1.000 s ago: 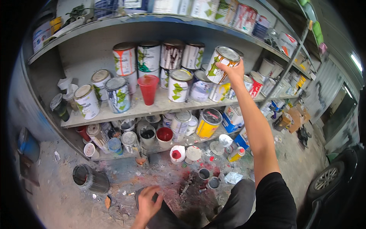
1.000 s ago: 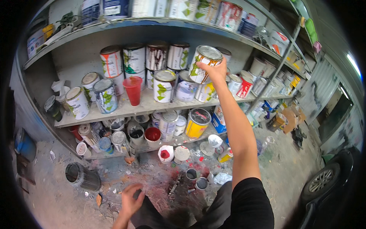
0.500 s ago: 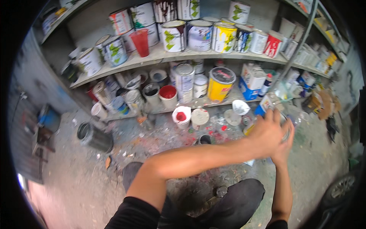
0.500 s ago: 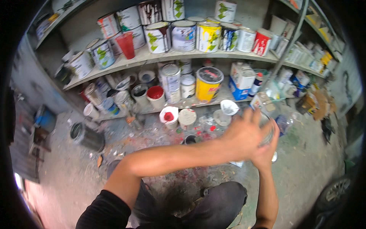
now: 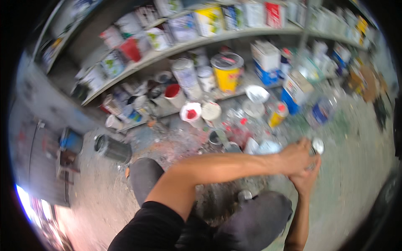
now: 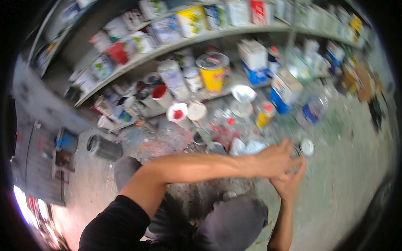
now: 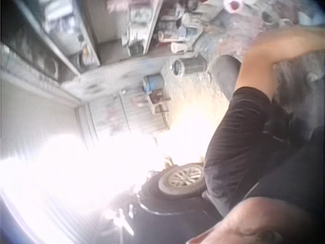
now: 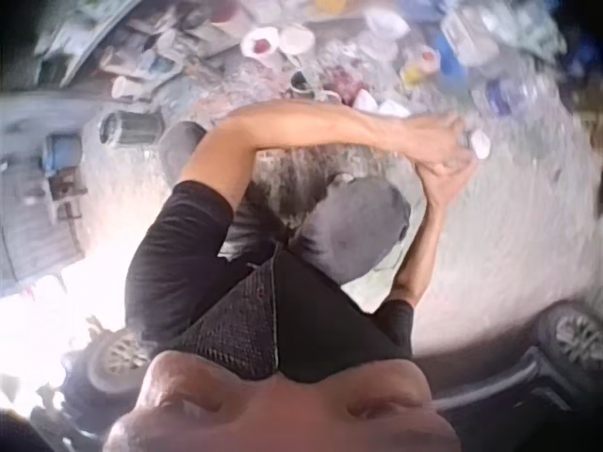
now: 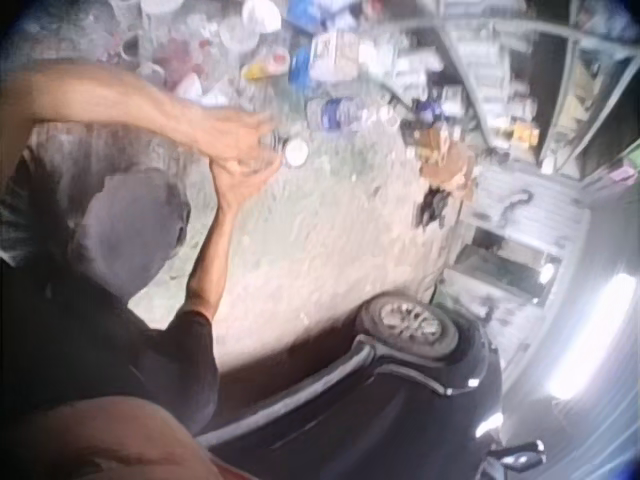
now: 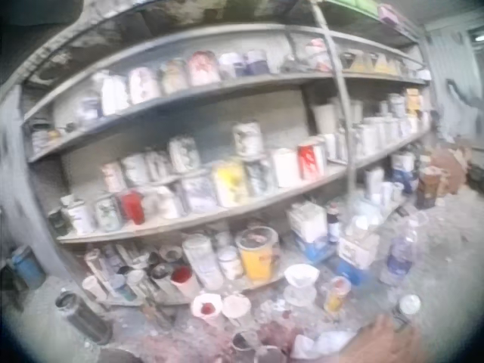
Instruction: The person sits on the floor and mixes dark paint in a small container using a stick. They pour the mixture into a metal cup, then add yellow paint and water from a bottle, stirring the contents to create a uniform mixture.
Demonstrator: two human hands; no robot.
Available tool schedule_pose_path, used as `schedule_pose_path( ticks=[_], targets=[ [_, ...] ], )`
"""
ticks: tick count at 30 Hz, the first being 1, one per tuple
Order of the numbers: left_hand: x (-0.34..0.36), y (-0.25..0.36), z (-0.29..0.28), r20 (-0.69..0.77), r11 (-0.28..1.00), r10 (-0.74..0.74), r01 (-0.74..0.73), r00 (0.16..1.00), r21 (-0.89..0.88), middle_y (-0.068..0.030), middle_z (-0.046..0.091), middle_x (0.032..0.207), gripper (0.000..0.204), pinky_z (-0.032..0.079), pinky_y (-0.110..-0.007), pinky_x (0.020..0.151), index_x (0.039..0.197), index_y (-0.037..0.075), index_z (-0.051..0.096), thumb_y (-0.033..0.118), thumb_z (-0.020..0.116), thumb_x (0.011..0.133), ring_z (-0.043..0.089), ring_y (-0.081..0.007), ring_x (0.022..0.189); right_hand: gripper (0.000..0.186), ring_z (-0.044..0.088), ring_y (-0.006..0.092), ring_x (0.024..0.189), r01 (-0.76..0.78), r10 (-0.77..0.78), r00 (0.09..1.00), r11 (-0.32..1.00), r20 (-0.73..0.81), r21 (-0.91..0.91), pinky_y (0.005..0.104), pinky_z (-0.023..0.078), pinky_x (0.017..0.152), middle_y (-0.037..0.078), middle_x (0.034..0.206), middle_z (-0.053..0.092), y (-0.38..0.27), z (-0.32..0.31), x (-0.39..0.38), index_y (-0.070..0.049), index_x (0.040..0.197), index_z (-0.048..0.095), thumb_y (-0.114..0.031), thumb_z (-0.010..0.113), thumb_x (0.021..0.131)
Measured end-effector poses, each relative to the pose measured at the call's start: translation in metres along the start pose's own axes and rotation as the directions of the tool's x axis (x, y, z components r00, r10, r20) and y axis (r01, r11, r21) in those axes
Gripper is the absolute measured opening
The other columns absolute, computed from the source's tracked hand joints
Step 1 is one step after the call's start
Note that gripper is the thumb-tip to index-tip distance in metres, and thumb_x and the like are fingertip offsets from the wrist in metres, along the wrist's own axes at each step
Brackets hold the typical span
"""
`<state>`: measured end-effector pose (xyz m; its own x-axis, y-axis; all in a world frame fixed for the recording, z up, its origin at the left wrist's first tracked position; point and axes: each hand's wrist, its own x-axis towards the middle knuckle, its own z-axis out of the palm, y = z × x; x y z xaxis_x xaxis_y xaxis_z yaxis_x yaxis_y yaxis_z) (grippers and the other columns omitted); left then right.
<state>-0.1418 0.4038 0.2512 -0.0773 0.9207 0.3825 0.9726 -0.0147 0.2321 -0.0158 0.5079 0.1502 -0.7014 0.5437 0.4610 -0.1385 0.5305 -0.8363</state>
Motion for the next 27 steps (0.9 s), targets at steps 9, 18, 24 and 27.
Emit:
schedule_pose_path(
  ticks=[9,18,24,27],
  targets=[
    [0.004,-0.01,-0.032,0.033,0.932,-0.079,0.085,0.996,-0.354,-0.0207,0.058,0.123,0.053,0.049,-0.046,0.097,0.137,0.009,0.052,0.033,0.06,0.09,0.059,-0.0342,0.114,0.108,0.056,0.0274,0.124,-0.021,0.024,0.999,0.996,-0.036,0.085,0.04,0.044,0.106,0.017,0.134,0.054,-0.034,-0.017,0.009,0.0,0.142,0.035,-0.021,0.094,0.054],
    [-0.02,-0.056,-0.053,0.349,-0.435,-0.544,0.099,0.763,-0.895,-0.013,0.059,0.132,0.06,0.046,-0.046,0.108,0.141,0.01,0.046,0.054,0.031,0.104,0.059,-0.0289,0.122,0.116,0.054,0.027,0.129,0.01,-0.006,1.0,0.975,-0.019,0.224,0.0405,0.044,0.109,0.017,0.137,0.052,-0.054,0.009,0.011,-0.001,0.146,0.025,-0.016,0.095,0.055],
    [-0.034,-0.066,-0.064,0.256,-0.35,-0.688,-0.001,0.679,-0.937,-0.0146,0.062,0.128,0.058,0.045,-0.049,0.107,0.132,0.008,0.052,0.054,0.028,0.104,0.059,-0.032,0.122,0.117,0.054,0.0275,0.128,0.047,-0.048,0.999,0.98,-0.002,0.191,0.041,0.044,0.11,0.017,0.138,0.051,-0.055,0.037,0.016,-0.001,0.147,0.024,-0.016,0.095,0.056],
    [-0.024,-0.079,-0.074,0.182,-0.233,-0.771,-0.003,0.61,-0.973,-0.0147,0.062,0.127,0.056,0.046,-0.048,0.105,0.13,0.007,0.053,0.051,0.03,0.104,0.059,-0.0317,0.122,0.117,0.054,0.0275,0.129,0.017,-0.019,1.0,0.978,0.01,0.207,0.0412,0.043,0.11,0.017,0.138,0.051,-0.054,0.048,0.017,-0.002,0.147,0.024,-0.016,0.095,0.056]
  ],
)
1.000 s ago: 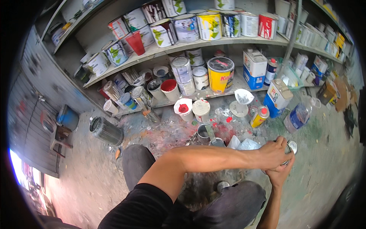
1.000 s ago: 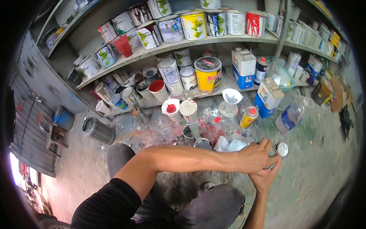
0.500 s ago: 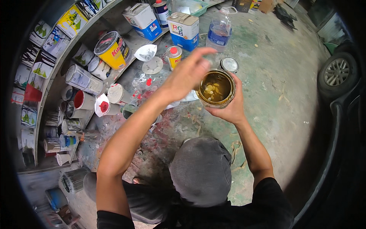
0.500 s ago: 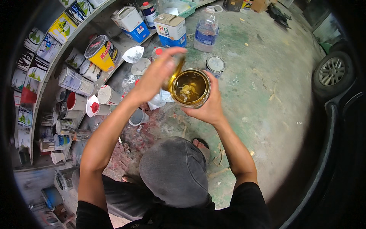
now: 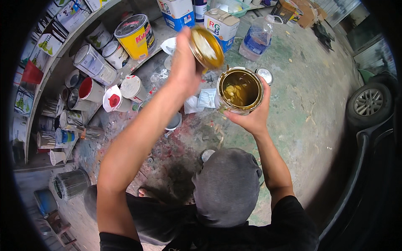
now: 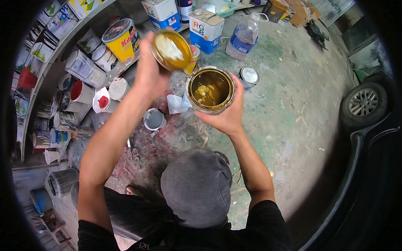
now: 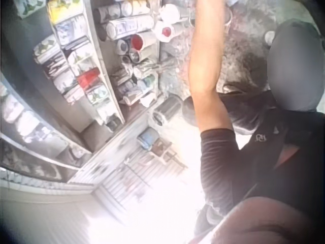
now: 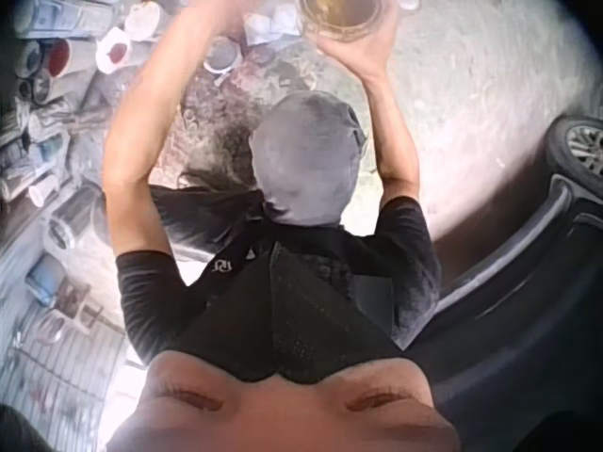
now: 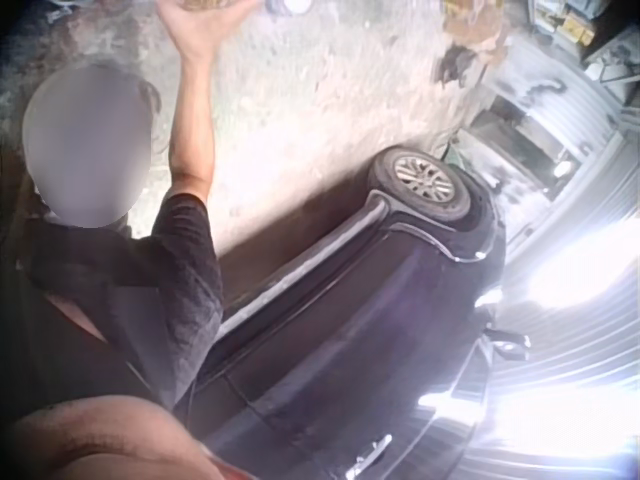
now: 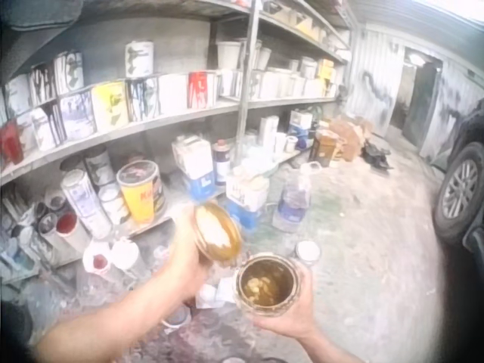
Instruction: The person sits on the floor and mixes dark paint in a small container using a stick. They pour the mixture into a metal cup, then add yellow paint and water from a bottle, stirring the contents to create a uniform mixture.
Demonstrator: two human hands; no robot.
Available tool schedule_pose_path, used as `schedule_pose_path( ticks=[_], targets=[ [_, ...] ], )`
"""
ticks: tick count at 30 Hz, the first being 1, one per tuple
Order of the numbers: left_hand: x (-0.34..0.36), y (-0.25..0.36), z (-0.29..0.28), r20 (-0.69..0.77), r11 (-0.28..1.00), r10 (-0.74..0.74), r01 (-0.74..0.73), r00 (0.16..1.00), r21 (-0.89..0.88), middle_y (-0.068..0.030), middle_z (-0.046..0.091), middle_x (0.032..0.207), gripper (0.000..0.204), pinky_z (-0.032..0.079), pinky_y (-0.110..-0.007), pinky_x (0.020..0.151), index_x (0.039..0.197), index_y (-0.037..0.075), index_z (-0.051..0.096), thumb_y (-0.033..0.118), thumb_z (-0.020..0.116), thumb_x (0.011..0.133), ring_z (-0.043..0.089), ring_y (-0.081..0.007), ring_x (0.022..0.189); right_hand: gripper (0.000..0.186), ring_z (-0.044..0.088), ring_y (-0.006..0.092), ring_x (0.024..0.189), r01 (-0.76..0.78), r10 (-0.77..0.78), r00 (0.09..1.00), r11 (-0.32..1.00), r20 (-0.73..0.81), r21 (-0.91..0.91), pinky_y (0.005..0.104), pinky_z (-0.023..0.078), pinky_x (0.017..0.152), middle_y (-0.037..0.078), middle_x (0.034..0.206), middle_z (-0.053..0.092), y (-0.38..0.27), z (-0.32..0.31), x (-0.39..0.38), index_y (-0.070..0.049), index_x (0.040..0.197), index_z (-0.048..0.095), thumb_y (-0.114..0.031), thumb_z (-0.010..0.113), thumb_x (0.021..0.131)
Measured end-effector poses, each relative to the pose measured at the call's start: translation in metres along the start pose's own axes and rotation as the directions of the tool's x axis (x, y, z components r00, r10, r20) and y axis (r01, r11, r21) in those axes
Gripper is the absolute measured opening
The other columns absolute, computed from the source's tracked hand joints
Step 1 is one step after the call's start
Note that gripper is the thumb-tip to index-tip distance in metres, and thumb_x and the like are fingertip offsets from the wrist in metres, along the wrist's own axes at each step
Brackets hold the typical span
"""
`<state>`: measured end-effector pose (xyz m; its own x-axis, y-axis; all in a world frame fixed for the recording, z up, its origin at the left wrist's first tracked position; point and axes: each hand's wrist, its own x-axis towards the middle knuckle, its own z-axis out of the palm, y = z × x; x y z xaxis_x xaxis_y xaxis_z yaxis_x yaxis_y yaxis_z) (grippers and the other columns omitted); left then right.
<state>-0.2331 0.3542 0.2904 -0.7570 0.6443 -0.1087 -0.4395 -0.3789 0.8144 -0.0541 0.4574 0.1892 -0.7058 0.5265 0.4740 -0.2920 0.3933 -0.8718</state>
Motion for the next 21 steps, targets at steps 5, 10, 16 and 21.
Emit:
schedule_pose_path(
  ticks=[5,10,16,21],
  targets=[
    [0.007,0.101,-0.001,-0.019,0.984,0.08,-0.082,0.997,-0.161,-0.0178,0.049,0.145,0.067,0.038,-0.058,0.112,0.144,0.01,0.045,0.059,0.032,0.101,0.048,-0.0326,0.134,0.116,0.053,0.0271,0.13,0.005,-0.004,0.999,1.0,0.039,-0.03,0.041,0.043,0.11,0.017,0.139,0.05,0.009,0.007,-0.004,-0.002,0.147,0.025,-0.017,0.096,0.056],
    [-0.027,0.141,-0.052,-0.022,0.97,0.2,-0.194,0.98,0.147,-0.0217,0.053,0.138,0.062,0.04,-0.052,0.113,0.143,0.006,0.045,0.051,0.036,0.102,0.051,-0.0365,0.129,0.116,0.053,0.0271,0.13,-0.023,0.025,0.992,1.0,0.12,-0.021,0.0406,0.043,0.11,0.016,0.139,0.05,0.028,0.008,-0.012,-0.002,0.147,0.025,-0.018,0.096,0.056],
    [-0.1,0.176,-0.138,-0.322,0.976,0.193,-0.146,0.927,0.165,-0.0337,0.04,0.149,0.061,0.036,-0.05,0.118,0.152,0.001,0.033,0.04,0.029,0.106,0.047,-0.0432,0.134,0.117,0.056,0.0272,0.126,-0.078,0.096,0.947,0.994,0.307,-0.071,0.0403,0.043,0.109,0.017,0.135,0.055,0.048,0.03,-0.012,0.001,0.146,0.026,-0.017,0.095,0.054],
    [-0.165,0.189,-0.21,-0.564,0.933,0.349,-0.337,0.749,0.129,-0.0301,0.024,0.159,0.061,0.026,-0.049,0.123,0.154,-0.002,0.026,0.031,0.04,0.104,0.035,-0.0411,0.143,0.114,0.055,0.0271,0.128,0.022,0.067,0.892,0.981,0.447,-0.192,0.0399,0.044,0.109,0.017,0.137,0.052,0.069,0.042,-0.011,-0.001,0.146,0.026,-0.02,0.095,0.058]
  ],
)
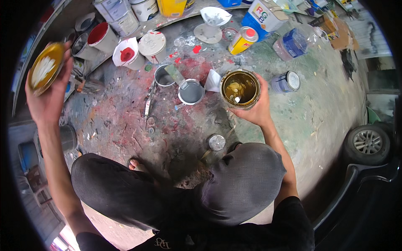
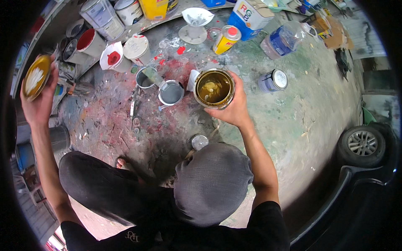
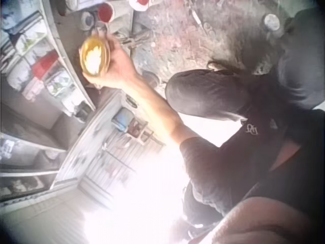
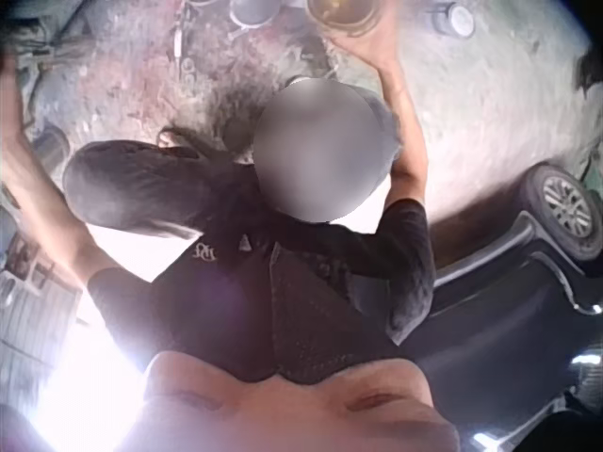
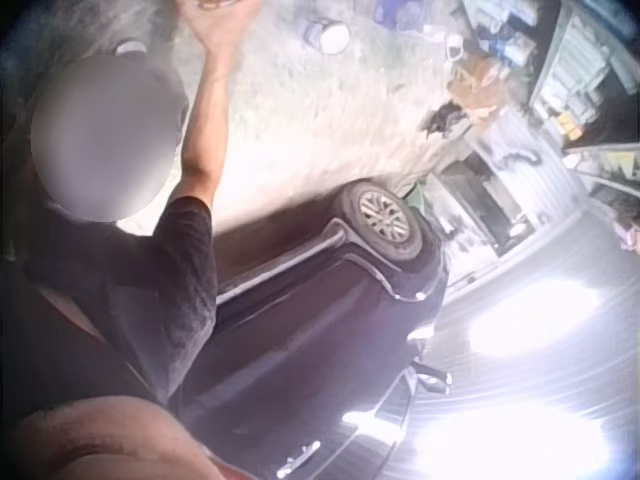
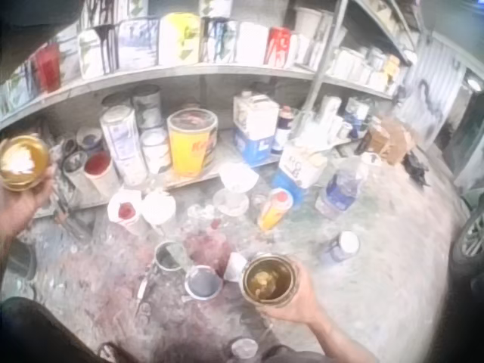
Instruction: The person sits on the floor and mixes dark paint in a small container using a stick. They pour the mixture into a metal cup, then add yellow paint and water from a bottle, stirring the contents to create a uniform mixture.
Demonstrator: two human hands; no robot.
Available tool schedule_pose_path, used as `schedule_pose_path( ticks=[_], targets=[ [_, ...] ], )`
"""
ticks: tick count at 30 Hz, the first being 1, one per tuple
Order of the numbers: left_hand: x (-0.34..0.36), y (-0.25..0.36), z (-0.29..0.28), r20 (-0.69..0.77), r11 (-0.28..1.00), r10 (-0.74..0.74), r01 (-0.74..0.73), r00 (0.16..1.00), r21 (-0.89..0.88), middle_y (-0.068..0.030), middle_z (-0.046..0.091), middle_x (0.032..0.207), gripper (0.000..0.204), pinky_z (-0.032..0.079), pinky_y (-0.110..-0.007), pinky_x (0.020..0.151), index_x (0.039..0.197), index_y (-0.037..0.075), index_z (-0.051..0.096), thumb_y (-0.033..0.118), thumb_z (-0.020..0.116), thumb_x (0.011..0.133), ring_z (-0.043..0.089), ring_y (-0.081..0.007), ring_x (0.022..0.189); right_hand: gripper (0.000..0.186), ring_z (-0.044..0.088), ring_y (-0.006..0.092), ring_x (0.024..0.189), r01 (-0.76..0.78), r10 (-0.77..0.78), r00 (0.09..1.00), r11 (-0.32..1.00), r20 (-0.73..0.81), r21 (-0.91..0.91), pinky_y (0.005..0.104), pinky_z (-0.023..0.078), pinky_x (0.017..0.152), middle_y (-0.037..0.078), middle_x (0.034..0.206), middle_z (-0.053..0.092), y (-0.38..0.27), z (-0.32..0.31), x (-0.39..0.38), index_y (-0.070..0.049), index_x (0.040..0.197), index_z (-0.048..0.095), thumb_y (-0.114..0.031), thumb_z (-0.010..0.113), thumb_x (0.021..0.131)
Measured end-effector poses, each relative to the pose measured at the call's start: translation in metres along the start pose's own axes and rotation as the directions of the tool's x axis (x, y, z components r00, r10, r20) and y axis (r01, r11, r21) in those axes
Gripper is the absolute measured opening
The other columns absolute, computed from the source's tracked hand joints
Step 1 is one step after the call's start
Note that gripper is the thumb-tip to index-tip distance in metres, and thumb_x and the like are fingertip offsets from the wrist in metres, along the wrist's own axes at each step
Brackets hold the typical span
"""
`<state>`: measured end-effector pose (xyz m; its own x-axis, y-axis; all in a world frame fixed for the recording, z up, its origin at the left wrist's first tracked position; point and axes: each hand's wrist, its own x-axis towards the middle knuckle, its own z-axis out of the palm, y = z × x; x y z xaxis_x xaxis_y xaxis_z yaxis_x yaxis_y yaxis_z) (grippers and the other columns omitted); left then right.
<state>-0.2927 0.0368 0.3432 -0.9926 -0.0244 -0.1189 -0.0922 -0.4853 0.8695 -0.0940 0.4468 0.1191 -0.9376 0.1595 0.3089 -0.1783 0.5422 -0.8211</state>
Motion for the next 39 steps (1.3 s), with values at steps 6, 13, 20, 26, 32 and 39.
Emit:
schedule_pose_path(
  ticks=[6,13,20,26,32,39],
  targets=[
    [0.003,0.025,-0.186,-0.001,0.994,0.091,-0.091,0.996,-0.066,-0.0324,0.026,0.157,0.06,0.032,-0.049,0.119,0.15,-0.01,0.027,0.022,0.042,0.101,0.038,-0.0419,0.141,0.112,0.054,0.0269,0.127,0.018,-0.013,0.998,0.996,0.06,-0.083,0.0411,0.043,0.109,0.017,0.138,0.051,-0.007,0.024,0.016,0.001,0.145,0.028,-0.022,0.095,0.058],
    [-0.04,0.002,-0.274,-0.079,0.992,0.07,-0.078,0.994,-0.101,-0.0349,0.041,0.146,0.051,0.045,-0.047,0.109,0.14,-0.012,0.042,0.023,0.039,0.103,0.05,-0.0423,0.131,0.11,0.054,0.028,0.128,0.088,-0.088,0.996,0.99,-0.001,-0.108,0.0414,0.041,0.109,0.018,0.137,0.052,0.001,0.058,0.03,0.002,0.145,0.029,-0.018,0.095,0.059],
    [-0.063,-0.025,-0.294,0.029,0.964,0.032,-0.023,0.999,-0.264,-0.035,0.043,0.145,0.048,0.044,-0.048,0.11,0.136,-0.012,0.048,0.019,0.045,0.1,0.048,-0.0438,0.133,0.11,0.054,0.0302,0.127,0.228,-0.23,0.972,0.904,0.037,-0.362,0.0429,0.04,0.11,0.018,0.138,0.052,-0.002,0.065,0.039,0.002,0.145,0.03,-0.018,0.095,0.058],
    [-0.069,-0.032,-0.282,-0.265,0.99,0.013,-0.05,0.964,-0.134,-0.0333,0.041,0.147,0.055,0.047,-0.045,0.106,0.142,-0.006,0.043,0.032,0.039,0.102,0.051,-0.04,0.131,0.11,0.053,0.0318,0.128,0.26,-0.274,0.962,0.903,0.006,-0.341,0.0435,0.038,0.111,0.019,0.139,0.051,0.005,0.07,0.037,0.002,0.144,0.032,-0.019,0.096,0.056],
    [-0.076,-0.037,-0.28,-0.255,0.991,0.041,-0.073,0.966,-0.114,-0.0329,0.043,0.145,0.055,0.049,-0.044,0.104,0.142,-0.006,0.041,0.033,0.035,0.104,0.054,-0.0388,0.127,0.111,0.051,0.0352,0.129,0.299,-0.301,0.952,0.875,0.056,-0.38,0.0441,0.039,0.11,0.02,0.14,0.05,-0.002,0.067,0.039,0.001,0.144,0.033,-0.02,0.096,0.055],
    [-0.08,-0.04,-0.267,-0.33,0.995,0.06,-0.081,0.942,-0.05,-0.0325,0.045,0.144,0.054,0.053,-0.042,0.099,0.142,-0.006,0.041,0.033,0.033,0.105,0.057,-0.038,0.123,0.108,0.05,0.0381,0.13,0.332,-0.313,0.943,0.856,0.115,-0.396,0.0459,0.04,0.11,0.022,0.143,0.048,-0.004,0.066,0.038,0.0,0.144,0.035,-0.021,0.094,0.056]
  ],
)
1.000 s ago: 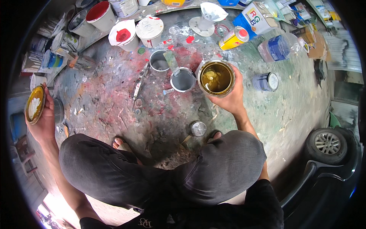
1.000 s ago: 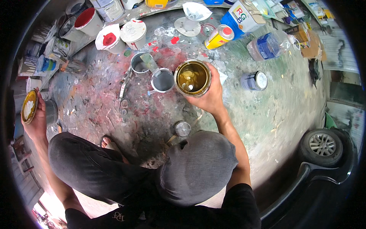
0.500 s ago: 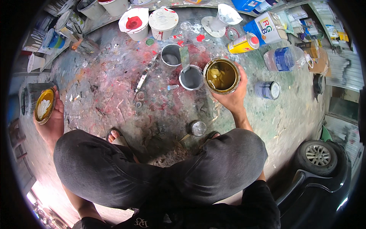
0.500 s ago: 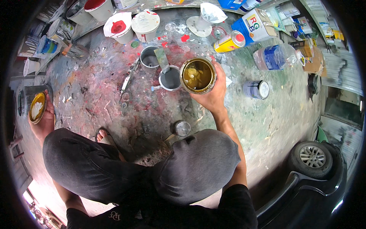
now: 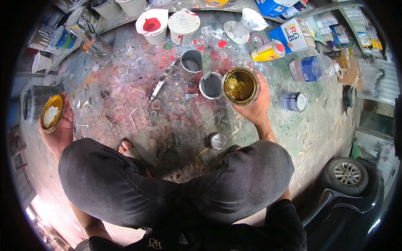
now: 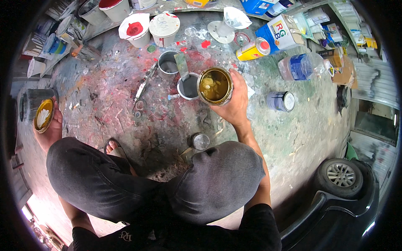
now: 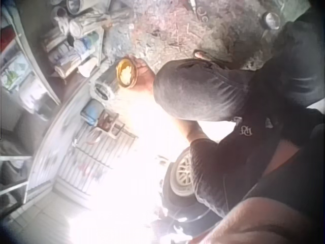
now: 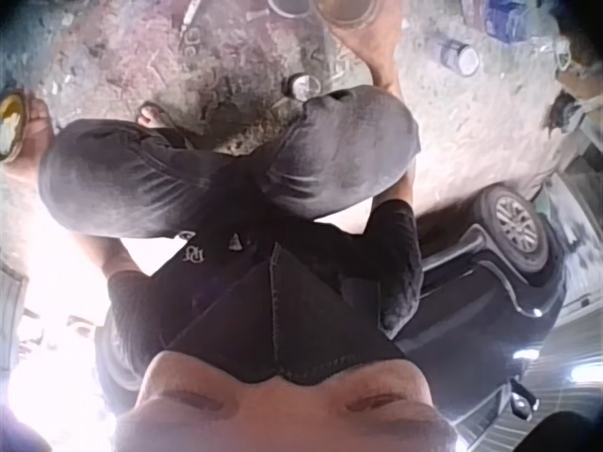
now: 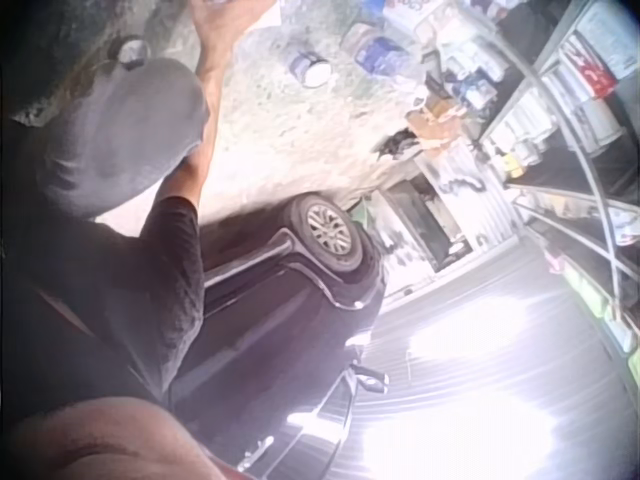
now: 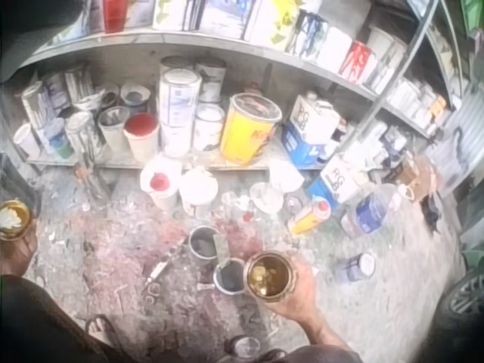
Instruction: The person sits on the floor and mixes dark paint in a small container using a stick. They pour the mixture into a metal cup, then add yellow paint and water from a bottle, stirring the contents to create a uniform mixture.
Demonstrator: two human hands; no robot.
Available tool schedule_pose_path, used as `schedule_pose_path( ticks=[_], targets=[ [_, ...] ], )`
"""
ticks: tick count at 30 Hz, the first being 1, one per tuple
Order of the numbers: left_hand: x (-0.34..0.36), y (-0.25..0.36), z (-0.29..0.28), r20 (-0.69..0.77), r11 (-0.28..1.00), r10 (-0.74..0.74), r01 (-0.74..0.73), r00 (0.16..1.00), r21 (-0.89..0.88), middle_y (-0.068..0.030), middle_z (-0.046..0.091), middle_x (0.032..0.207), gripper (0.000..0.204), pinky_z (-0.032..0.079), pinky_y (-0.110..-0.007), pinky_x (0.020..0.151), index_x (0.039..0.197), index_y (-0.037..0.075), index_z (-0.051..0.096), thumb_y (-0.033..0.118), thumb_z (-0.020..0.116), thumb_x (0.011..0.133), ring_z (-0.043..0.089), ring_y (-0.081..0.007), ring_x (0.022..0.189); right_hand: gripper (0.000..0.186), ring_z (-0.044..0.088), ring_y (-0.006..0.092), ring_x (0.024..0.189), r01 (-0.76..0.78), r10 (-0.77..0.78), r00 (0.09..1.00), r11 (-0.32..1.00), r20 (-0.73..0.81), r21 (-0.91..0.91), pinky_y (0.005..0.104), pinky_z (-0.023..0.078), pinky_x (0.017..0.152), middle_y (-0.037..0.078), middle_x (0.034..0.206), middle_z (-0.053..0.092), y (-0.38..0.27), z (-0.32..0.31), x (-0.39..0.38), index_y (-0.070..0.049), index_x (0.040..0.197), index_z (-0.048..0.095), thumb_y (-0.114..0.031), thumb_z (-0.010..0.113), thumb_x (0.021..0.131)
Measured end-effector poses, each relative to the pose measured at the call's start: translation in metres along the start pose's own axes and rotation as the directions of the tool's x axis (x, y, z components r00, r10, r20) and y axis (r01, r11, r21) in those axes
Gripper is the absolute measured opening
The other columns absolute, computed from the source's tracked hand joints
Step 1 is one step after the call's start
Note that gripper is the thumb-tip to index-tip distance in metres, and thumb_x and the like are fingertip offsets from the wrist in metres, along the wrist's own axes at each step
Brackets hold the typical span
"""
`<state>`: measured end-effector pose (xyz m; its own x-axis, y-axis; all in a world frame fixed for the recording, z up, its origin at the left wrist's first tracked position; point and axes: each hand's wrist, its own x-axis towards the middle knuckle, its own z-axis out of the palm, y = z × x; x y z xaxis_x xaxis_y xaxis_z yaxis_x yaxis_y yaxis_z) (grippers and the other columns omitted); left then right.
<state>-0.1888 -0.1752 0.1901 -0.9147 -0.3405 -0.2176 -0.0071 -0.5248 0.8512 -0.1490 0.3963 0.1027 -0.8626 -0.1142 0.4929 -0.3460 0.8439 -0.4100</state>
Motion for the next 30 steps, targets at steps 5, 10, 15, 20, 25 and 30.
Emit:
schedule_pose_path(
  ticks=[5,10,15,20,25,30],
  targets=[
    [-0.001,0.002,-0.005,0.008,1.0,-0.011,0.011,1.0,0.008,-0.0323,0.046,0.143,0.054,0.053,-0.042,0.098,0.142,-0.006,0.041,0.033,0.034,0.105,0.058,-0.0379,0.122,0.106,0.05,0.0403,0.129,0.025,-0.024,1.0,1.0,0.008,-0.013,0.0476,0.041,0.109,0.023,0.141,0.05,-0.002,0.002,0.003,0.0,0.143,0.037,-0.021,0.093,0.056],
    [-0.007,-0.001,0.013,-0.085,1.0,0.008,-0.006,0.996,0.025,-0.0323,0.047,0.142,0.055,0.053,-0.042,0.098,0.142,-0.006,0.041,0.033,0.033,0.105,0.058,-0.0376,0.122,0.104,0.051,0.0434,0.127,-0.019,0.019,0.999,1.0,0.042,-0.016,0.0499,0.041,0.107,0.025,0.14,0.051,-0.002,0.005,0.004,0.0,0.142,0.038,-0.018,0.091,0.055],
    [-0.002,0.0,-0.006,-0.007,1.0,0.0,0.0,1.0,-0.002,-0.0325,0.047,0.142,0.055,0.053,-0.042,0.098,0.142,-0.007,0.041,0.034,0.032,0.106,0.058,-0.0377,0.122,0.104,0.052,0.042,0.127,-0.008,0.009,0.999,1.0,0.045,-0.017,0.0486,0.042,0.107,0.024,0.138,0.052,-0.003,0.008,0.008,0.001,0.142,0.038,-0.017,0.091,0.054],
    [0.003,0.002,-0.009,0.07,1.0,-0.006,0.006,0.998,-0.006,-0.0325,0.046,0.143,0.056,0.052,-0.043,0.1,0.144,-0.006,0.039,0.035,0.034,0.106,0.057,-0.0386,0.124,0.104,0.053,0.0407,0.126,-0.15,0.147,0.988,0.986,0.038,0.068,0.0461,0.042,0.107,0.024,0.135,0.054,-0.006,0.011,0.008,0.002,0.141,0.039,-0.021,0.094,0.055],
    [0.012,0.006,0.024,0.346,0.992,-0.089,0.114,0.934,-0.053,-0.0325,0.038,0.15,0.059,0.049,-0.046,0.105,0.149,0.0,0.035,0.041,0.033,0.107,0.047,-0.0422,0.134,0.104,0.055,0.0403,0.124,-0.186,0.183,0.982,0.979,0.036,0.09,0.0465,0.043,0.107,0.024,0.133,0.055,-0.009,0.008,0.012,0.003,0.14,0.04,-0.025,0.095,0.056],
    [0.026,0.001,0.058,0.559,0.972,-0.153,0.227,0.815,-0.065,-0.0295,0.033,0.155,0.062,0.045,-0.046,0.109,0.152,0.003,0.032,0.044,0.035,0.107,0.038,-0.0411,0.142,0.104,0.055,0.0401,0.125,-0.193,0.185,0.978,0.977,0.096,0.085,0.0473,0.043,0.106,0.024,0.132,0.055,-0.013,0.004,0.017,0.002,0.14,0.04,-0.025,0.095,0.056]
  ],
)
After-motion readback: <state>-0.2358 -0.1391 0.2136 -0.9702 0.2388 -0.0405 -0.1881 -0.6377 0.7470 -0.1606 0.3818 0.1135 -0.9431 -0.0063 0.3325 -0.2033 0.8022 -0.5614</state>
